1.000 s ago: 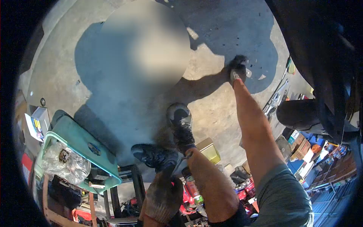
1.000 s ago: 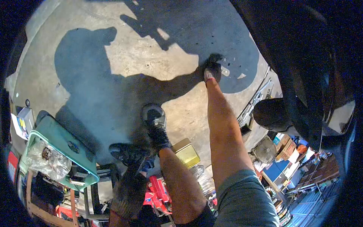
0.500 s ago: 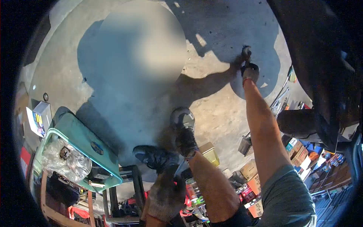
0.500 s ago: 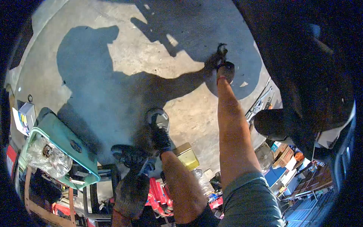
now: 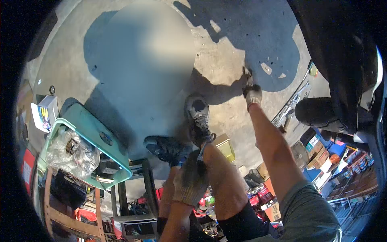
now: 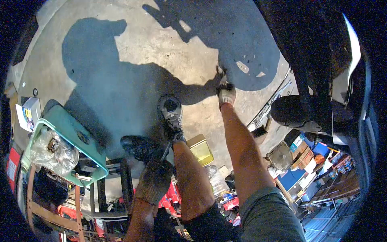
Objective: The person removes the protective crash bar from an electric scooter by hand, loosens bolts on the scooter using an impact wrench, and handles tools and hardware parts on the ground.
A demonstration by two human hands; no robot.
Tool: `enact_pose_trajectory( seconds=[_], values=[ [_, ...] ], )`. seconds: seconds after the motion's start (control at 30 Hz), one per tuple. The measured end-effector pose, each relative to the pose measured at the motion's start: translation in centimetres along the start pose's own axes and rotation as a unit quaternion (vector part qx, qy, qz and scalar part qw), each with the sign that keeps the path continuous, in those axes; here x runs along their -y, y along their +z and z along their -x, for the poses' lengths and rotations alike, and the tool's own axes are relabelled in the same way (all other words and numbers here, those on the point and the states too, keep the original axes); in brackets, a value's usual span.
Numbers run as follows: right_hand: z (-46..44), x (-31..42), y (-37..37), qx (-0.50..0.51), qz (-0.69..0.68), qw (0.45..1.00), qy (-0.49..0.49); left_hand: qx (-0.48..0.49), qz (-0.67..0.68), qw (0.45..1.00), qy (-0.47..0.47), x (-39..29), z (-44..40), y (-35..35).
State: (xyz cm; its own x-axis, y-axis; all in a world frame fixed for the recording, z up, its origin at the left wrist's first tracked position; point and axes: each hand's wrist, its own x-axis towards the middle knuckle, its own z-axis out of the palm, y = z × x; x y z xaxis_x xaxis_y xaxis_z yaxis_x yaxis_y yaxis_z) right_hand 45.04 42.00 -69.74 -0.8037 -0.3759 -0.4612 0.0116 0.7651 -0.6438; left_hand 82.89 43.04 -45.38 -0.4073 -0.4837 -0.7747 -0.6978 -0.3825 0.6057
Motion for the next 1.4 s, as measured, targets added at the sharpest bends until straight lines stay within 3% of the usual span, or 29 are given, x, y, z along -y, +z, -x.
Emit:
enact_pose_trajectory(
  seconds=[0.03, 0.07, 0.1, 0.13, 0.17, 0.2, 0.23, 0.27, 0.33, 0.4, 0.43, 0.47, 0.53, 0.6, 0.63, 0.67, 0.73, 0.8, 0.83, 0.9, 0.93, 0.97, 1.0, 1.03, 1.07, 1.13, 1.17, 1.3, 1.4],
  values=[
    [0.5, -1.7, -1.2, 0.029, 0.068, 0.996, 0.043, -0.003, -0.026, 0.999, 0.018, 0.2, 0.2, 0.4],
    [0.2, -4.3, -2.5, 0.058, 0.136, 0.985, 0.086, -0.011, 0.056, 0.998, -0.021, -0.5, 0.0, -0.1],
    [0.8, -5.6, -2.1, 0.064, 0.335, 0.937, 0.076, -0.016, 0.095, 0.994, -0.044, -1.3, -0.2, -0.7],
    [1.9, -5.9, -1.3, 0.068, 0.520, 0.849, 0.067, -0.023, 0.135, 0.988, -0.067, -2.1, -0.4, -1.3],
    [3.1, -6.4, 0.0, 0.025, 0.514, 0.854, 0.072, -0.041, 0.127, 0.988, -0.083, -2.9, -0.7, -2.2],
    [5.1, -5.3, 2.3, -0.032, 0.412, 0.906, 0.090, -0.059, 0.118, 0.986, -0.105, -3.2, -0.5, -2.6],
    [6.8, -4.0, 4.8, -0.048, 0.335, 0.937, 0.089, -0.090, 0.061, 0.993, -0.046, -2.0, 0.0, -1.4],
    [7.9, -2.8, 7.3, -0.033, 0.288, 0.955, 0.068, -0.098, 0.052, 0.992, -0.062, -1.8, 0.2, -1.2],
    [6.7, -3.3, 11.0, 0.072, 0.295, 0.949, -0.080, -0.197, 0.144, 0.969, -0.038, -1.8, -0.2, -1.2],
    [7.5, -0.4, 14.3, 0.178, 0.247, 0.925, -0.228, -0.229, 0.102, 0.968, -0.008, -1.4, 0.1, -1.5],
    [11.2, 4.7, 14.9, 0.245, 0.137, 0.941, -0.192, -0.244, 0.084, 0.966, 0.010, -1.2, 0.1, -1.6],
    [8.3, 1.1, 16.4, 0.240, 0.229, 0.913, -0.236, -0.261, 0.065, 0.963, 0.027, -0.9, 0.1, -1.7],
    [13.4, 7.0, 16.8, 0.265, 0.287, 0.898, -0.201, -0.292, 0.259, 0.920, -0.026, -0.2, -0.2, -1.5],
    [17.3, 7.9, 17.1, 0.383, 0.258, 0.875, -0.143, -0.262, 0.217, 0.940, -0.009, 0.9, 1.3, -1.7],
    [19.6, 8.5, 17.3, 0.332, 0.365, 0.738, -0.461, -0.274, 0.320, 0.904, -0.070, 0.9, 1.3, -2.5],
    [23.3, 10.7, 16.8, 0.363, 0.383, 0.753, -0.394, -0.280, 0.421, 0.853, -0.128, 1.0, 1.2, -3.1],
    [25.9, 9.4, 17.5, 0.399, 0.401, 0.755, -0.331, -0.303, 0.491, 0.803, -0.146, 2.2, 1.3, -2.6],
    [25.6, 1.6, 19.8, 0.422, 0.512, 0.599, -0.449, -0.370, 0.558, 0.731, -0.131, 3.3, 1.7, -2.3],
    [25.6, 0.0, 20.5, 0.427, 0.512, 0.589, -0.456, -0.379, 0.563, 0.723, -0.132, 3.7, 1.9, -2.1],
    [28.0, -0.5, 22.0, 0.526, 0.506, 0.507, -0.458, -0.405, 0.637, 0.638, -0.153, 4.3, 2.5, -1.9],
    [28.9, -0.5, 22.6, 0.537, 0.505, 0.495, -0.460, -0.415, 0.639, 0.627, -0.160, 4.7, 3.0, -1.7],
    [30.2, 0.6, 23.4, 0.558, 0.513, 0.525, -0.387, -0.431, 0.592, 0.657, -0.176, 5.1, 3.5, -1.7],
    [31.5, 2.5, 23.8, 0.572, 0.521, 0.550, -0.314, -0.439, 0.617, 0.629, -0.180, 5.1, 3.7, -1.6],
    [33.0, 4.9, 24.0, 0.572, 0.469, 0.611, -0.283, -0.447, 0.640, 0.598, -0.183, 5.2, 3.8, -1.6],
    [33.8, 6.4, 23.8, 0.574, 0.473, 0.601, -0.293, -0.455, 0.662, 0.566, -0.185, 5.3, 4.0, -1.6],
    [34.9, 9.3, 22.6, 0.585, 0.206, 0.784, -0.022, -0.439, 0.745, 0.482, -0.141, 4.8, 4.8, -2.5],
    [35.3, 11.2, 21.9, 0.578, 0.190, 0.794, -0.010, -0.441, 0.751, 0.473, -0.134, 4.8, 5.0, -2.6],
    [36.3, 17.6, 16.7, 0.572, 0.175, 0.802, 0.001, -0.463, 0.717, 0.509, -0.111, 5.1, 4.6, -0.9],
    [35.9, 20.1, 11.6, 0.555, 0.238, 0.785, -0.137, -0.509, 0.544, 0.657, -0.110, 6.1, 4.5, 2.4]
  ],
)
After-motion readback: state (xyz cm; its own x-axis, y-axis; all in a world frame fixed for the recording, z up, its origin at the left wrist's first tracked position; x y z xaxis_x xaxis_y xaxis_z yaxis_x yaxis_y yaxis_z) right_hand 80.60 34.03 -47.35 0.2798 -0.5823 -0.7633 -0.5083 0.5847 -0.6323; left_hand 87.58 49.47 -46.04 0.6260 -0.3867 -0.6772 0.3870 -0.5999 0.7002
